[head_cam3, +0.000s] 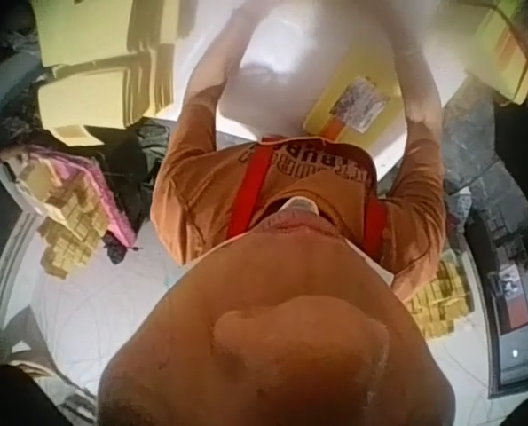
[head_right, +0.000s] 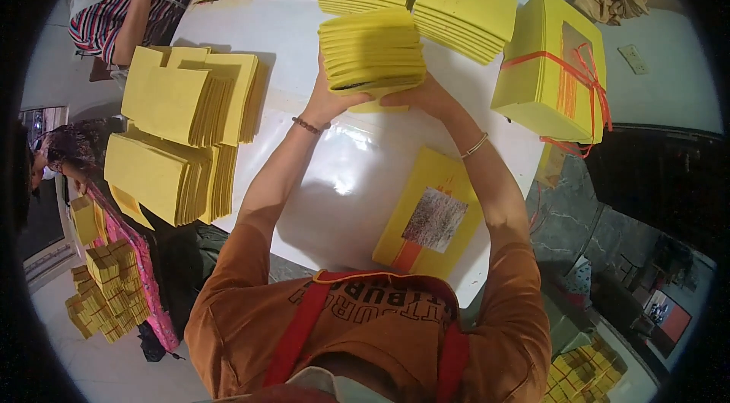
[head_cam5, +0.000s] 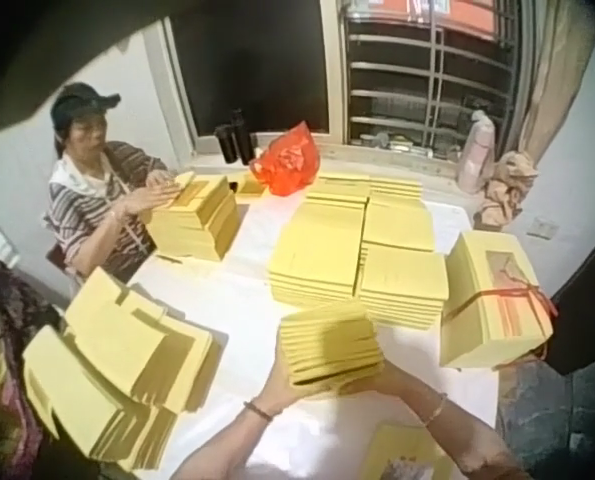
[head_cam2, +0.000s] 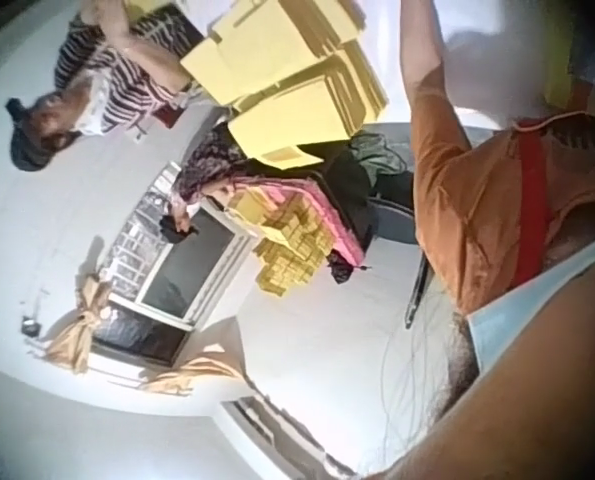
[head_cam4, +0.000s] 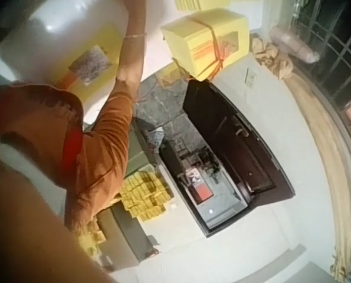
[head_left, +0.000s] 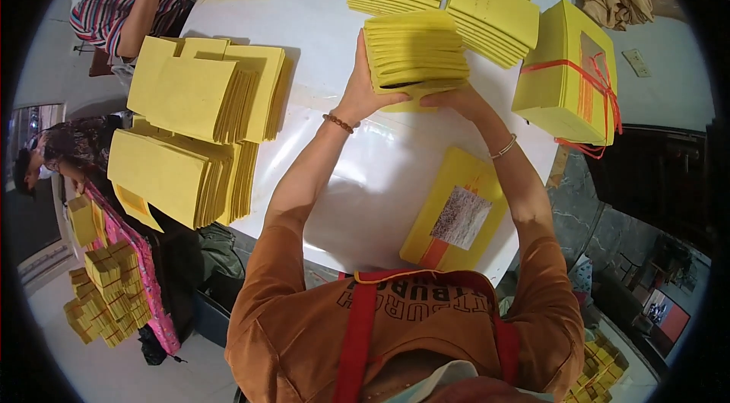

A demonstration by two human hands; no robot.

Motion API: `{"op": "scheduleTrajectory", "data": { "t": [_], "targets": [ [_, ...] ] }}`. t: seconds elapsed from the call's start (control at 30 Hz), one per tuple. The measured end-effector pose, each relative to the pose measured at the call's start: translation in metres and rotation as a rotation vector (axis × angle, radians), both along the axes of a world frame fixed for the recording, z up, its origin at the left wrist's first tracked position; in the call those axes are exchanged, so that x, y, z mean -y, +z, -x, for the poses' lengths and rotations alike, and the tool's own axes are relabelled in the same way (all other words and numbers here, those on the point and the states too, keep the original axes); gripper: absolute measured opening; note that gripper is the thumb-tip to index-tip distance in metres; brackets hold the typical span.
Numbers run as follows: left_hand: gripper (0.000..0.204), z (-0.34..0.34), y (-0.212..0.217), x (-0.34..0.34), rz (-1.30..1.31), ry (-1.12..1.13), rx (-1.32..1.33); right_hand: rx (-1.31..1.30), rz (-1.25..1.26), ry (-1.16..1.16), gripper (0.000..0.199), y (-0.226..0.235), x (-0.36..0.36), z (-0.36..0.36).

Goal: Folding and stacking yellow ceremonial joss paper sheets.

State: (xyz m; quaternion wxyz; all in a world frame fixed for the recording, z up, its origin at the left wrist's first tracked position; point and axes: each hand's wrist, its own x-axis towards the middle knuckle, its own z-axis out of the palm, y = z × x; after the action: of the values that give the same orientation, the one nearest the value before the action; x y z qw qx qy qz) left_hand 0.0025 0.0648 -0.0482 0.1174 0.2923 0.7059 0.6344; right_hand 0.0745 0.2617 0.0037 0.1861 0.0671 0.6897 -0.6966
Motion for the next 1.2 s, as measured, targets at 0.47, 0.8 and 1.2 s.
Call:
{"op": "scheduleTrajectory", "data": {
  "t": [0.47,0.8,1.2],
  "targets": [
    [0.071,-0.056,0.097,-0.01,-0.098,0.037,0.026,-0.057,0.602,-0.296,0.053,-0.019,-0.021,-0.025],
    [0.044,-0.099,0.156,0.003,-0.181,-0.09,0.39,-0.14,1.019,-0.201,0.057,-0.023,-0.023,-0.096],
    [0.042,-0.128,0.165,0.0,0.045,0.043,0.078,-0.163,1.124,-0.178,0.058,-0.01,0.005,-0.095]
  ]
}}
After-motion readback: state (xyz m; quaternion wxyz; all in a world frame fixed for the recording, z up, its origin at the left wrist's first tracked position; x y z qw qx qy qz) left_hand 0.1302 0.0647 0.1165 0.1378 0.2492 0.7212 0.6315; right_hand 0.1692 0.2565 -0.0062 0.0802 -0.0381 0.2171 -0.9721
